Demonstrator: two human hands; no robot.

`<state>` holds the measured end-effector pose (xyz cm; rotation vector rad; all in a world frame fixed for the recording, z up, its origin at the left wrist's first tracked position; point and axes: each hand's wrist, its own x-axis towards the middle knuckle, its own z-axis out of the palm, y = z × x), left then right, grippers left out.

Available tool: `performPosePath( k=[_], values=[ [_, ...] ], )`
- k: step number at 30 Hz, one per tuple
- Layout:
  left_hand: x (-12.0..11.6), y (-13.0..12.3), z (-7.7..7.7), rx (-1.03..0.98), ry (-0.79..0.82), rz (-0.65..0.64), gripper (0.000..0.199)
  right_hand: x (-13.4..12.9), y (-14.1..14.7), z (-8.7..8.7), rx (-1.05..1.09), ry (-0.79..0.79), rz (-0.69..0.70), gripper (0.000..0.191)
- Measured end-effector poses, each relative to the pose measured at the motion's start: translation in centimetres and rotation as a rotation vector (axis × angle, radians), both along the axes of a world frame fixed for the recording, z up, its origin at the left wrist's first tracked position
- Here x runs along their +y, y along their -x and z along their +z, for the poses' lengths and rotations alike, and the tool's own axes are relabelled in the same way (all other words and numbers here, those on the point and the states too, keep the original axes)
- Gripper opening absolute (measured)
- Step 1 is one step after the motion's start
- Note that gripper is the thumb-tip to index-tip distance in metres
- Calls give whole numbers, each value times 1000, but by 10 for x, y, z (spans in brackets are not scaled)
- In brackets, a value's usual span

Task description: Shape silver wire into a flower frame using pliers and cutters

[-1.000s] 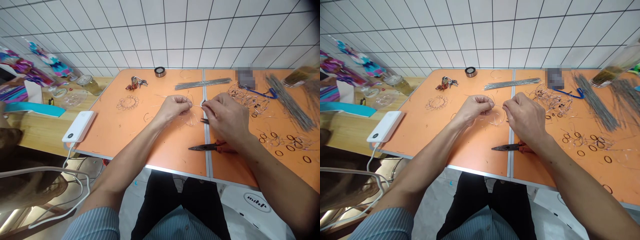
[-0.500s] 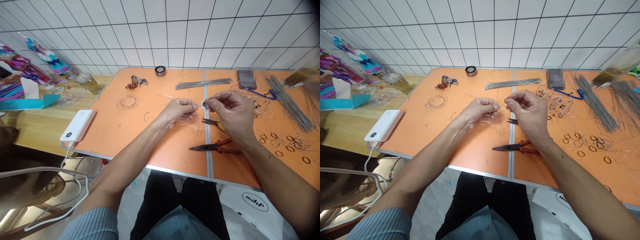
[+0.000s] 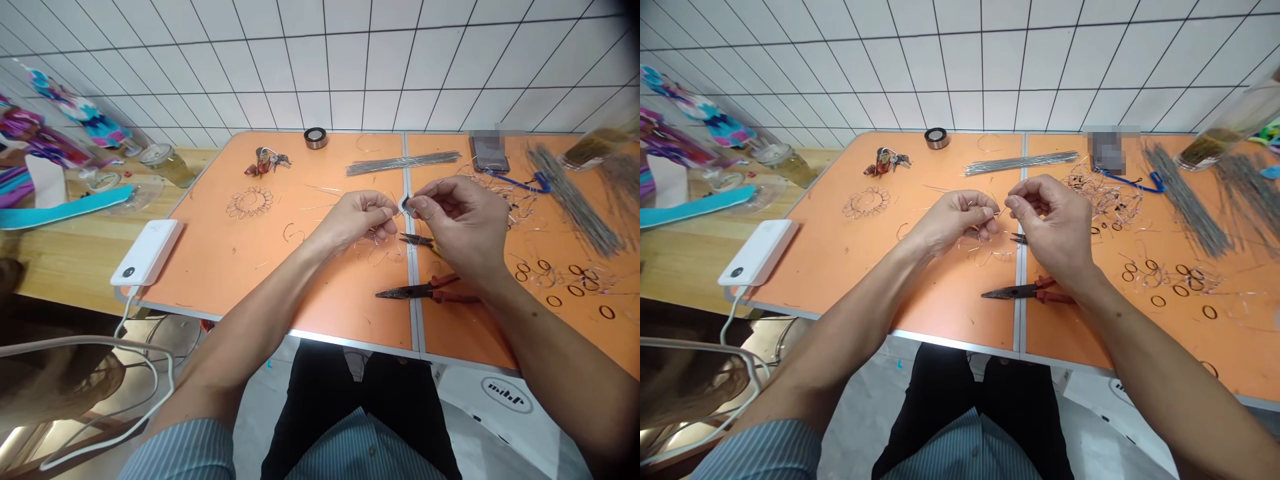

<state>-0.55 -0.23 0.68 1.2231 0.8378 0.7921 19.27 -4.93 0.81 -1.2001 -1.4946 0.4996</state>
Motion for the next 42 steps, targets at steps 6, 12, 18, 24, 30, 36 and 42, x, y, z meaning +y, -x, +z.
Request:
performPosePath(
  k=[6,12,18,24,30,36,42],
  values=[
    [-2,0,-1,44,-41,-17,9,1,-2,0,-16,30,-5,7],
    [-3,-1,-1,68,-54,-21,7,-1,-1,2,-14,22,-17,8],
    [-3,-2,-1,31,-34,14,8,-5,1,-3,-78,-64,-26,8],
    [-1,-1,-1,-58,27,45,7,-1,0,-13,-194,-390,-57,12],
    [4,1,-4,-142,71,69,6,-3,-2,-11,-432,-623,35,29],
    [9,6,-4,-241,67,152,11,0,-3,-16,-579,-709,87,22],
    [11,10,-3,-253,62,174,19,-1,-3,-13,-768,-807,53,24]
  ],
)
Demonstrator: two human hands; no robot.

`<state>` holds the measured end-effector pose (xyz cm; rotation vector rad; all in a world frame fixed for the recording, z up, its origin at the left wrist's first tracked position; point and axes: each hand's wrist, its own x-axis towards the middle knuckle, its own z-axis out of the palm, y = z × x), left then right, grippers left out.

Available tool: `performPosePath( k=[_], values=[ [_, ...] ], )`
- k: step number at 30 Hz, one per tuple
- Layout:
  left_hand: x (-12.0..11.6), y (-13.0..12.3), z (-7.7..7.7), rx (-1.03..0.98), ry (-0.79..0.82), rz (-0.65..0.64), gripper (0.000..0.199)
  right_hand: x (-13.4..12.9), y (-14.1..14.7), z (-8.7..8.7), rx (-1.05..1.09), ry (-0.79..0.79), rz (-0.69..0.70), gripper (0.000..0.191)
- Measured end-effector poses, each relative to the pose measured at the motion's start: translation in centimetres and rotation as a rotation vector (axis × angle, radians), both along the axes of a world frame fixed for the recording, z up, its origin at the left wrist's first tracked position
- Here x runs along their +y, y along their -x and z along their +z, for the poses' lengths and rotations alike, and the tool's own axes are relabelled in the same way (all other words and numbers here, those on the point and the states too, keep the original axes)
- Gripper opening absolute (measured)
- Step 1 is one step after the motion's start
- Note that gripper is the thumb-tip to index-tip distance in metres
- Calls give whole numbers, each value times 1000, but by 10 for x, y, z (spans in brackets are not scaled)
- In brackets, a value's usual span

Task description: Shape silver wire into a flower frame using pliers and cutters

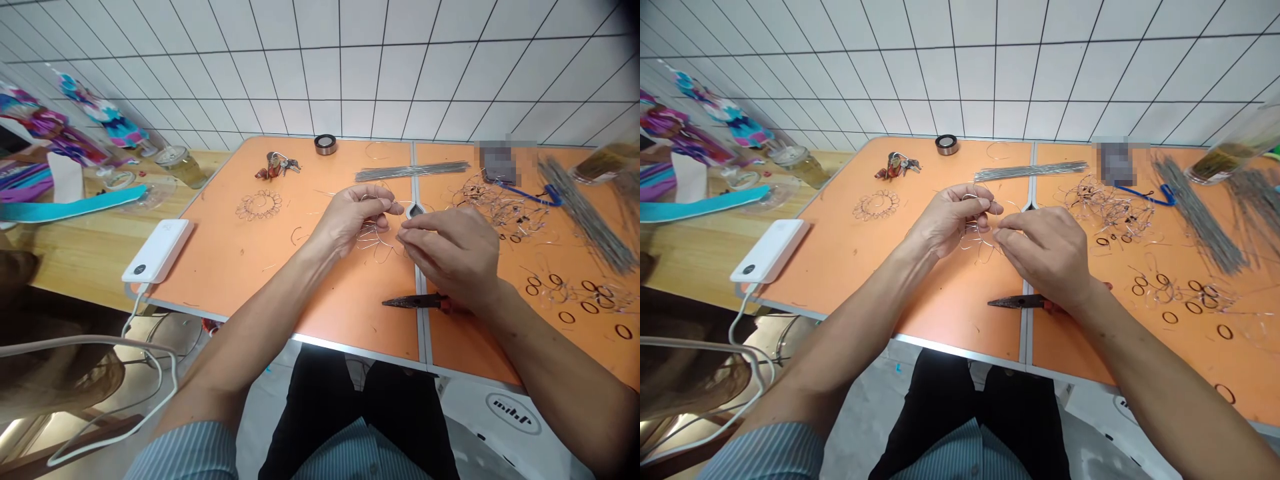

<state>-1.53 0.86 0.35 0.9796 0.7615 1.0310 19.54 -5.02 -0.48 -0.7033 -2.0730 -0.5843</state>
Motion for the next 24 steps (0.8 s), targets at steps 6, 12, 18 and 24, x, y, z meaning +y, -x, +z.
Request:
performPosePath(
  k=[6,12,18,24],
  values=[
    [-1,-1,3,34,-32,0,32,2,-2,-1,-112,-80,-11,23],
    [0,-1,0,77,-66,25,38,5,-5,-7,-154,69,1,27],
    [-4,-2,1,127,-146,9,32,5,-1,-4,211,217,-62,27],
    [-15,-8,8,196,-221,-83,40,4,3,4,497,723,-127,7]
  ],
)
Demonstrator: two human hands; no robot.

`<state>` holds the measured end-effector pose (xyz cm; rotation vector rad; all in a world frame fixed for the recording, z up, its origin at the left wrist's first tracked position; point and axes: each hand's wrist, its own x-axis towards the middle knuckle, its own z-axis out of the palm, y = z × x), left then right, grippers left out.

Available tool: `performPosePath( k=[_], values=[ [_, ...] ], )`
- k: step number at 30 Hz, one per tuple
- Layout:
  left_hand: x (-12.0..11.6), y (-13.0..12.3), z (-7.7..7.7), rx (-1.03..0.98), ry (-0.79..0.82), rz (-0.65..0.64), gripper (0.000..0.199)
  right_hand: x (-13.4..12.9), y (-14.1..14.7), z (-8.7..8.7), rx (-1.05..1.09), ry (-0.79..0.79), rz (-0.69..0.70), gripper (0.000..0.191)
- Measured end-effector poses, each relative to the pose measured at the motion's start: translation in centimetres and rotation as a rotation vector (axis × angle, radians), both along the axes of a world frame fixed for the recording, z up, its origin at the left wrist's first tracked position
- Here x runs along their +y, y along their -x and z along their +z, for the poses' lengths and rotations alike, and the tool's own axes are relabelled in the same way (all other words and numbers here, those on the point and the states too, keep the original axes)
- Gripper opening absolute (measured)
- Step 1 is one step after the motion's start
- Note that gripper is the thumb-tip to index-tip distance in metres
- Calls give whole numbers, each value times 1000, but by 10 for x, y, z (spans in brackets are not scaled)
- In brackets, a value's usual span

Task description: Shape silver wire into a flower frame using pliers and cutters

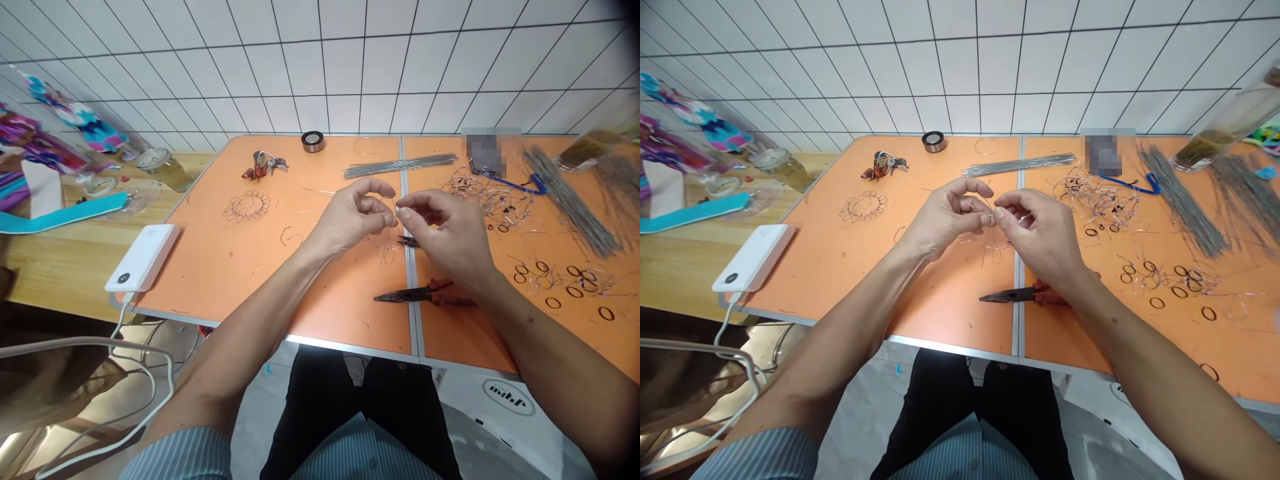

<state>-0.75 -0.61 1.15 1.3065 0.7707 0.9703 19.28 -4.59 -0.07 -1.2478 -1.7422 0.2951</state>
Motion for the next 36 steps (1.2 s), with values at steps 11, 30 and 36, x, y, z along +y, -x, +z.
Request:
performPosePath(
  k=[11,30,36],
  values=[
    [-3,-3,-4,89,15,-7,46,5,-6,0,-71,182,86,11],
    [-2,-1,-4,120,96,28,28,13,-14,-2,104,255,43,17],
    [1,-2,-9,109,232,-4,23,14,-13,-6,104,257,73,13]
  ],
)
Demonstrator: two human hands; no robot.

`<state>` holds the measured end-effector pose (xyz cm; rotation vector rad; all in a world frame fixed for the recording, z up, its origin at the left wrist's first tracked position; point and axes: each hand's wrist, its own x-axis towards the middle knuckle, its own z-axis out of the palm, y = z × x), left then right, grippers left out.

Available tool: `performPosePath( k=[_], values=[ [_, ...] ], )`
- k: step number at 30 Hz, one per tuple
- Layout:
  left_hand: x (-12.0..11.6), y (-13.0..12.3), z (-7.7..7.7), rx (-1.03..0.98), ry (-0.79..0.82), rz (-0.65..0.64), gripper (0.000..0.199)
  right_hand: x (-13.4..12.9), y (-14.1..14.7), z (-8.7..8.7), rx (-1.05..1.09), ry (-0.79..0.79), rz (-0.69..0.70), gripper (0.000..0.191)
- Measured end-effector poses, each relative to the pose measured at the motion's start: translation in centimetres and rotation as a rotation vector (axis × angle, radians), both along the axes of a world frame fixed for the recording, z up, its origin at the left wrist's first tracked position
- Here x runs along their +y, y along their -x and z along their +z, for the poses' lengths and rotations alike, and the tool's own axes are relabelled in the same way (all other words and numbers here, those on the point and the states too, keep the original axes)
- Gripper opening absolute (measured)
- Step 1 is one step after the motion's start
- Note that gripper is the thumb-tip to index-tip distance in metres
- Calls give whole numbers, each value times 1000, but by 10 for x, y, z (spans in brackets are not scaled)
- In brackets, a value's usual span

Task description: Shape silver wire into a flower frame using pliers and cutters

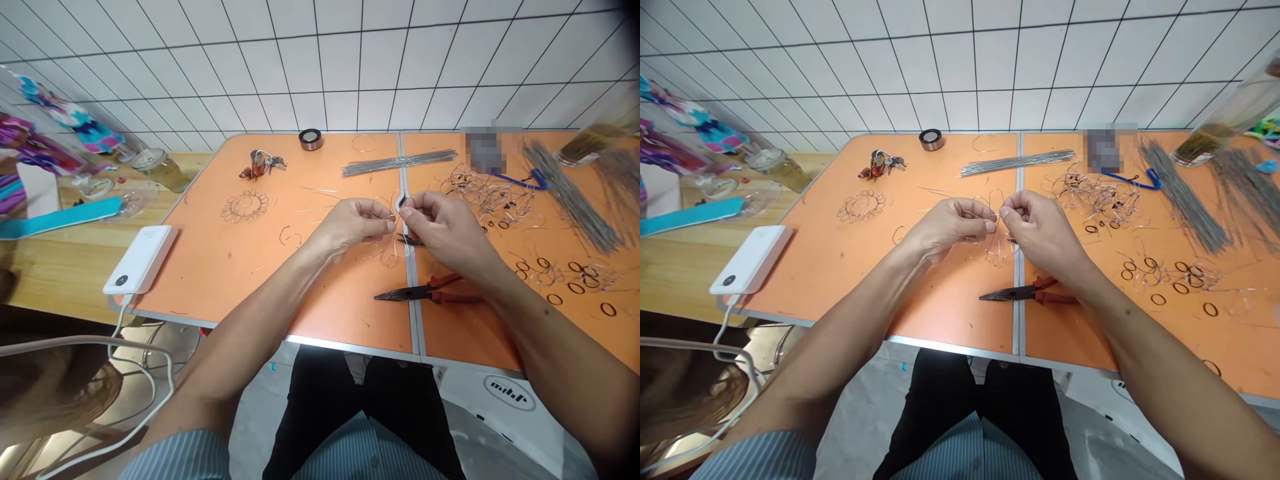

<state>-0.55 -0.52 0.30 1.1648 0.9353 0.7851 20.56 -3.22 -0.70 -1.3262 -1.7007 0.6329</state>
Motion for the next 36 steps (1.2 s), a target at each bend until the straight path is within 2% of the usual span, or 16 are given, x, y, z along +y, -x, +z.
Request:
performPosePath(
  k=[8,13,20,27,32,36],
  values=[
    [-2,-4,-1,7,-40,10,25,1,3,-10,46,17,36,14],
    [0,0,1,37,-111,11,18,2,2,-14,1,-18,37,15],
    [2,1,-2,43,-40,-17,19,-1,4,-11,27,-16,45,13],
    [-2,0,3,56,-84,10,20,-6,8,-1,118,111,32,10],
    [0,1,3,32,-93,-32,18,-8,7,5,190,169,100,22],
    [1,2,4,25,-96,-38,12,-7,2,13,167,184,91,26]
  ],
)
